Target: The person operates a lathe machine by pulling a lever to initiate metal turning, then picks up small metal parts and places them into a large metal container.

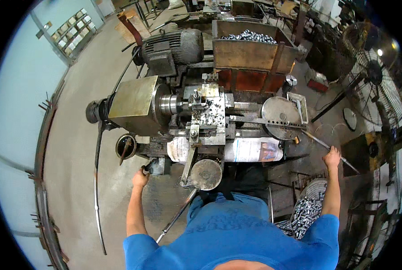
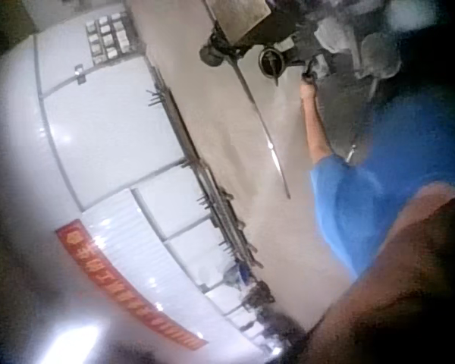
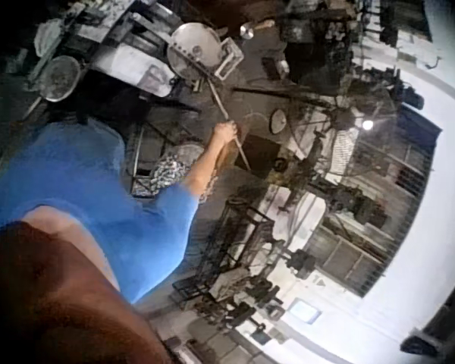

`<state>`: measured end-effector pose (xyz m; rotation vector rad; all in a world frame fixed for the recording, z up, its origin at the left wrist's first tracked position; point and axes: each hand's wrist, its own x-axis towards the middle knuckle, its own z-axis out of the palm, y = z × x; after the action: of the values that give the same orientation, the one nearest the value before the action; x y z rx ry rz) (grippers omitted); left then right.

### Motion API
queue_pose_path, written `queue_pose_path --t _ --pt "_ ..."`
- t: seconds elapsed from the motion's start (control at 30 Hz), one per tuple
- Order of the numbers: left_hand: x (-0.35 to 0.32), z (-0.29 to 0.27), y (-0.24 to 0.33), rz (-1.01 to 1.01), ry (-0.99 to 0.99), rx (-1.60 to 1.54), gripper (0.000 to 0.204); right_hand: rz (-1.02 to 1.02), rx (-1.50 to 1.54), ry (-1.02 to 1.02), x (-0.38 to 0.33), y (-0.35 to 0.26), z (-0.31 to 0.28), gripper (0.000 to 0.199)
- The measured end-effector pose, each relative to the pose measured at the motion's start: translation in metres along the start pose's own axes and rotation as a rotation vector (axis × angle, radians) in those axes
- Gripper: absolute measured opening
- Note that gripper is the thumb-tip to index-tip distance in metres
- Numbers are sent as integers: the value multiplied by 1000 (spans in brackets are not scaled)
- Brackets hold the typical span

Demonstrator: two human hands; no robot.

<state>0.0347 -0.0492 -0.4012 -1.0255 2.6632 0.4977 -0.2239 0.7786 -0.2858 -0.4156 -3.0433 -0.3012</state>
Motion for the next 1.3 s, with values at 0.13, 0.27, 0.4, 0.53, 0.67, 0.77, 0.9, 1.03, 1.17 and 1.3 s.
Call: queue_pose_path --t 0.13,0.27,0.4,0.53,0.67,0.77,0.9,1.03,1.17,1.3 --pt "-7 1 -45 -74 -138 -193 46 -67 73 200 -41 -7 28 35" --pt "-43 10 -73 -144 -191 -256 42 26 188 44 -124 -37 3 31" --pt "-58 29 -96 -295 -330 -365 42 84 369 53 -177 -65 -13 38" --pt "-59 33 -77 -249 -311 -415 42 137 348 -49 -198 -83 -31 39" --pt "-43 29 -63 -190 -259 -387 41 123 373 -44 -201 -80 -32 41" --pt "-33 24 -54 -127 -216 -406 39 134 365 -71 -202 -84 -37 46" --pt "-25 4 -29 -51 -175 -344 38 106 321 -109 -185 -73 -23 46" --pt "-11 -13 -27 -39 -67 -167 41 93 22 -53 -119 -28 8 36" --pt "8 -31 10 105 31 115 48 151 -61 54 -31 -12 -2 44" --pt "28 -23 24 189 1 319 44 130 -83 68 -10 -41 -20 63"
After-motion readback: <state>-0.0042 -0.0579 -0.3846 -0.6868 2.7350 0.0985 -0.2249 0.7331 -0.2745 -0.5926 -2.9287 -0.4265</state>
